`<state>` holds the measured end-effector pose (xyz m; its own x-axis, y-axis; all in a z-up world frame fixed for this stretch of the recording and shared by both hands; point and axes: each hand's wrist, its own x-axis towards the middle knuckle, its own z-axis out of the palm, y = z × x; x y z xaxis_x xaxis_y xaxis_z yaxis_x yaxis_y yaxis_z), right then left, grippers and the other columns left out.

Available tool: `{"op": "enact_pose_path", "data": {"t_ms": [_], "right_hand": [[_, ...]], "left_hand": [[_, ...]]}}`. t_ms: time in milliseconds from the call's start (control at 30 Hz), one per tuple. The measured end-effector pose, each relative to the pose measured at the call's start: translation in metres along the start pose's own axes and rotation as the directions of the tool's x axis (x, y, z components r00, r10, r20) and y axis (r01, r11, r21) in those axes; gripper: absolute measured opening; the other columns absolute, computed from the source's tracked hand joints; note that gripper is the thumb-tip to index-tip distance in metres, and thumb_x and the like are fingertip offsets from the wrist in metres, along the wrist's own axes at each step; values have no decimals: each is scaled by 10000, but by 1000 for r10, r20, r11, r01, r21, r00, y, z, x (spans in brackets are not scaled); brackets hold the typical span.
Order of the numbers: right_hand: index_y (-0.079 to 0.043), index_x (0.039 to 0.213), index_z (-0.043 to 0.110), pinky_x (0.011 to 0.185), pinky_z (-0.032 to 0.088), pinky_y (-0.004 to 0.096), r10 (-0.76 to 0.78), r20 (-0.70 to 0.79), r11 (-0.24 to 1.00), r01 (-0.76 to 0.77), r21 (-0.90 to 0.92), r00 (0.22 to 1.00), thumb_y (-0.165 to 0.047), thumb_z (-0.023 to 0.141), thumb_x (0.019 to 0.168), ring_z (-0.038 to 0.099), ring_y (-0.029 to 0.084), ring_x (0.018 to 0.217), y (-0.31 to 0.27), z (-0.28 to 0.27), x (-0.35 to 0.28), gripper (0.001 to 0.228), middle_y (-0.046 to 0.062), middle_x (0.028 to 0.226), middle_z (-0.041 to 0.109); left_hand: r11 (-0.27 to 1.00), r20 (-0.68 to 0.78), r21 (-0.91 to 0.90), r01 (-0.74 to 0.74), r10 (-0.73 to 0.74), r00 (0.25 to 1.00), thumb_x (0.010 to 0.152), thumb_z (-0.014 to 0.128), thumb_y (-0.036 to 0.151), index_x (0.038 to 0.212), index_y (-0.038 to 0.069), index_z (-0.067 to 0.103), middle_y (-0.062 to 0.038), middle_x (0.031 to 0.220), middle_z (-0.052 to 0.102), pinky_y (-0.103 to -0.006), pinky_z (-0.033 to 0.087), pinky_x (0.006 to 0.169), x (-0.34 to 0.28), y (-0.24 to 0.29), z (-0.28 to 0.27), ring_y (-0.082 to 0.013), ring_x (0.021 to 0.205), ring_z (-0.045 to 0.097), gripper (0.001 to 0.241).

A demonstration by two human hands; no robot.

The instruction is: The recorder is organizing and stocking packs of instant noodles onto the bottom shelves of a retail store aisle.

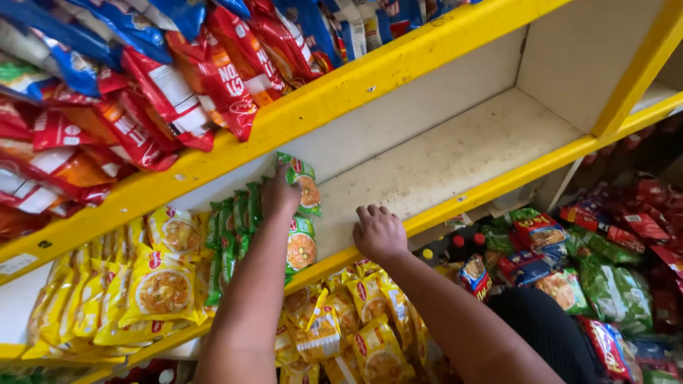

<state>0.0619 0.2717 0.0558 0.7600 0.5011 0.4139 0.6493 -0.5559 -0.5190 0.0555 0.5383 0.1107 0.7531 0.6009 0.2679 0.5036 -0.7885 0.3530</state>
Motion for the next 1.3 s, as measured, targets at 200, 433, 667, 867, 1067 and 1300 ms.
{"op": "enact_pose_path", "data": {"t_ms": [200, 433, 667, 867, 1067, 1300], "right_hand": [[-110, 937, 629, 772, 524, 504, -29, -2, 1000, 29, -6, 1000, -275, 606, 861, 647, 324, 934, -3, -3, 1, 183, 106, 929, 661], [-115, 884, 638, 760, 524, 506, -59, -24, 998, 59, -25, 998, -282, 606, 877, 642, 327, 904, -4, -4, 2, 170, 102, 900, 650], [-126, 881, 658, 770, 529, 503, -47, -31, 999, 46, -10, 998, -270, 599, 880, 647, 328, 919, -3, -5, 0, 156, 102, 917, 656], [-134, 833, 675, 817, 553, 482, -131, 9, 991, 130, 14, 991, -251, 603, 854, 665, 306, 963, 18, 31, 2, 139, 86, 929, 690], [-282, 1205, 682, 961, 557, 411, -5, 127, 996, -6, 87, 992, -498, 646, 819, 684, 214, 1175, -1, 12, 7, 444, -2, 1196, 717], [-172, 1092, 723, 862, 629, 338, 83, 52, 738, -97, 668, 995, -284, 667, 915, 805, 199, 950, 105, 22, 20, 217, 50, 1010, 825]], "left_hand": [[975, 129, 191, 111, -137, 982, 917, 637, 217, 1459, 261, 552, -248, 1269, 652, -539, 509, 981, -23, 23, -9, -432, 1164, 630, 550], [623, 110, 757, -194, 172, 979, 996, 461, 309, 1520, 146, 459, -147, 1672, 241, -591, 115, 1212, -34, 10, 42, -341, 1555, 159, 549], [469, 438, 800, -375, -29, 898, 964, 442, 319, 1630, 163, 224, -117, 1718, 77, -646, 16, 1195, -32, 1, 68, -326, 1576, 42, 718], [570, 280, 779, -261, 57, 958, 928, 592, 194, 1377, 73, 666, -195, 1576, 532, -510, 458, 1063, -29, -7, 64, -330, 1343, 561, 470], [621, 58, 529, -579, 654, 754, 1032, 543, 368, 1267, 1, 602, -271, 1443, 567, -488, 429, 1166, -96, -54, 87, -382, 1342, 501, 440], [788, 94, 296, -540, 538, 837, 1023, 550, 399, 1374, -51, 572, -323, 1353, 592, -631, 482, 871, -190, 28, 54, -474, 1242, 607, 571]]}}
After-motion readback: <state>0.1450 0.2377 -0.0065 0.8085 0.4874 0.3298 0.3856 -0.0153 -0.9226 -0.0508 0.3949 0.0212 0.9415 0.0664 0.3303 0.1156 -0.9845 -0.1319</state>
